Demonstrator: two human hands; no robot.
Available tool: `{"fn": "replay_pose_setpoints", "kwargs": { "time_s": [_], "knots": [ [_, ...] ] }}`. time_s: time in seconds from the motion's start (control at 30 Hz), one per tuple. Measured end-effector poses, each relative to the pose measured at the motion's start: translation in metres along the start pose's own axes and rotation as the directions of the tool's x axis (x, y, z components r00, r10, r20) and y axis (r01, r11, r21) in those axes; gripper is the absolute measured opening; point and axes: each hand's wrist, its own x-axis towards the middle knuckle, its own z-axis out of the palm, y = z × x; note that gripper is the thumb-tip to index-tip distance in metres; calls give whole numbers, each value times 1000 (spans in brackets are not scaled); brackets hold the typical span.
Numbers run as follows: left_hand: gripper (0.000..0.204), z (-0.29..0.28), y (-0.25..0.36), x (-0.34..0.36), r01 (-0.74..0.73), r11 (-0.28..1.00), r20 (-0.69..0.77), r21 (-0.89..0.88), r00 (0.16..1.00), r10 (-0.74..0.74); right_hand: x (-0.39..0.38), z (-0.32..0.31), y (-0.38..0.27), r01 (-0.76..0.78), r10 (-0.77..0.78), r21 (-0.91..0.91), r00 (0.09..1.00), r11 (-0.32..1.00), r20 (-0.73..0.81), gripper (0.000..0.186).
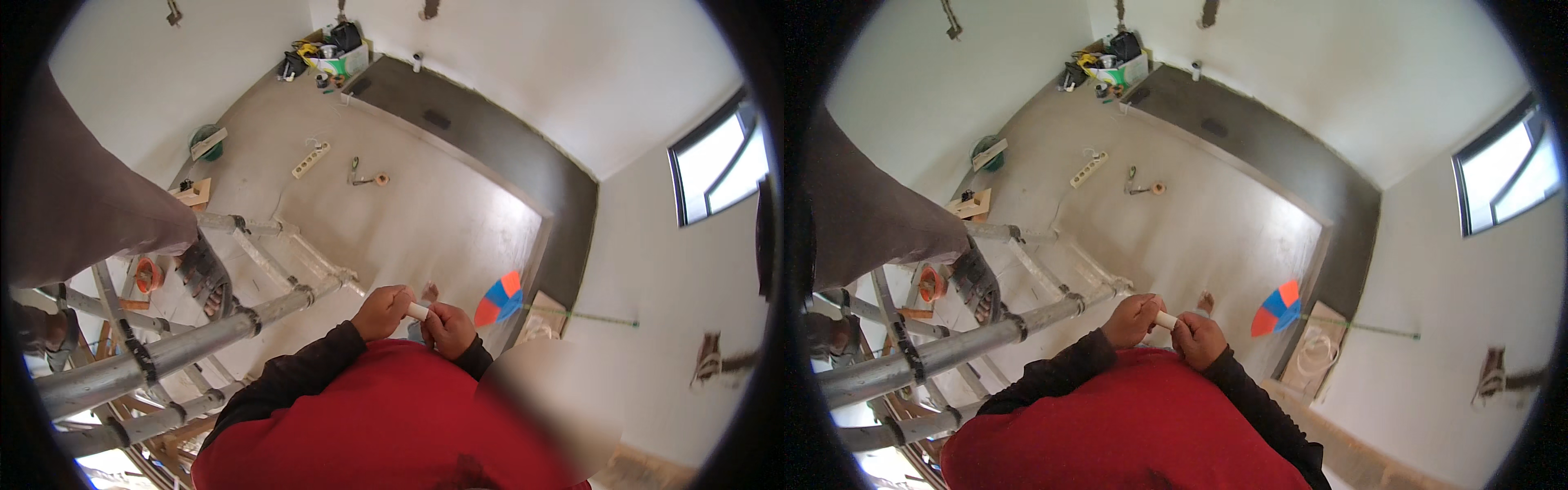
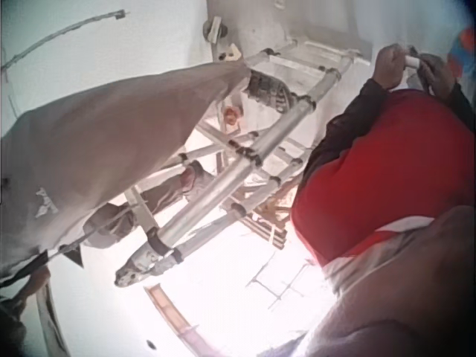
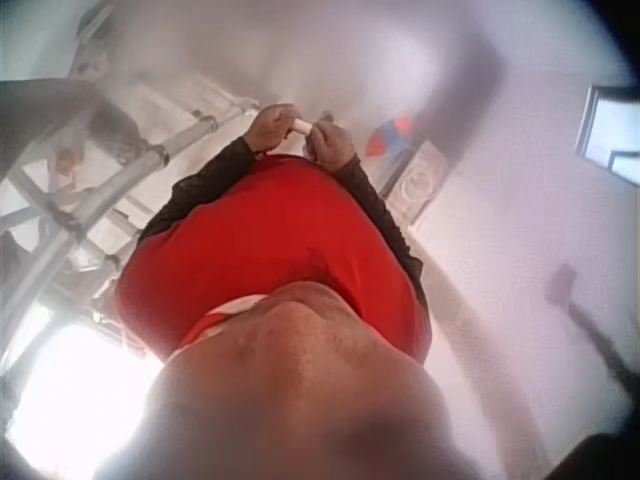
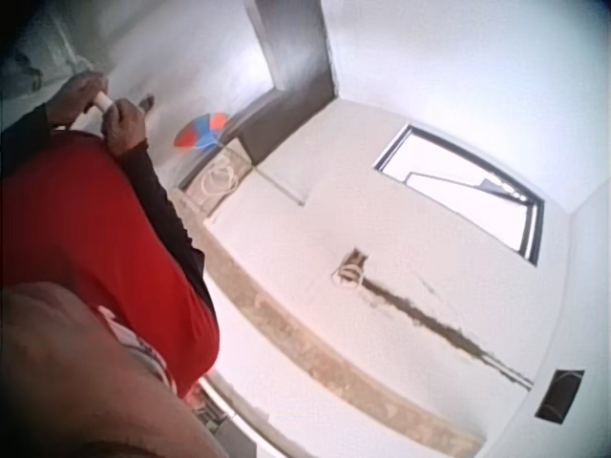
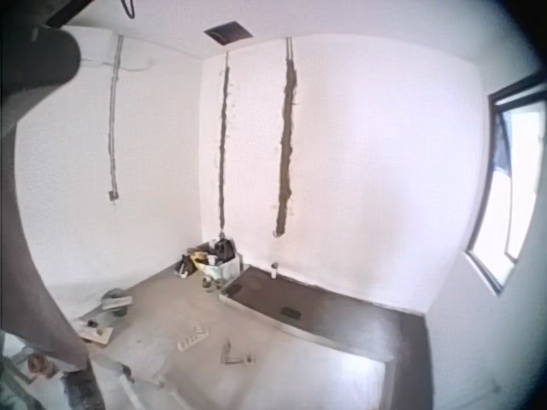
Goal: The person heats one end of a white PVC pipe using a lighter and then presses the heated end onto a wooden handle.
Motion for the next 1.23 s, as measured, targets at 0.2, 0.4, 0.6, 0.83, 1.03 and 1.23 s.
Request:
{"fn": "replay_pose_setpoints", "kwargs": {
  "time_s": [0.2,0.4,0.6,0.83,1.03,1.23],
  "knots": [
    [20,4,27,112,-290,642,-166,710,817,552,102,-97,-33,-414,209,638,904,649,373,23],
    [10,-32,45,178,-396,521,-212,756,604,768,191,-150,-83,-623,201,496,722,605,663,22],
    [28,-132,66,251,-81,995,-298,61,950,95,336,-158,-147,406,-248,-265,844,875,476,14],
    [32,-269,62,335,-41,933,-474,358,853,219,502,-108,-204,184,-77,-182,875,966,478,15],
    [31,-373,71,399,-117,690,-422,714,714,558,615,-77,-234,-628,272,297,648,719,712,20],
    [28,-463,56,480,-82,688,-487,721,646,588,742,-59,-244,-708,305,321,604,629,736,20]
  ]
}}
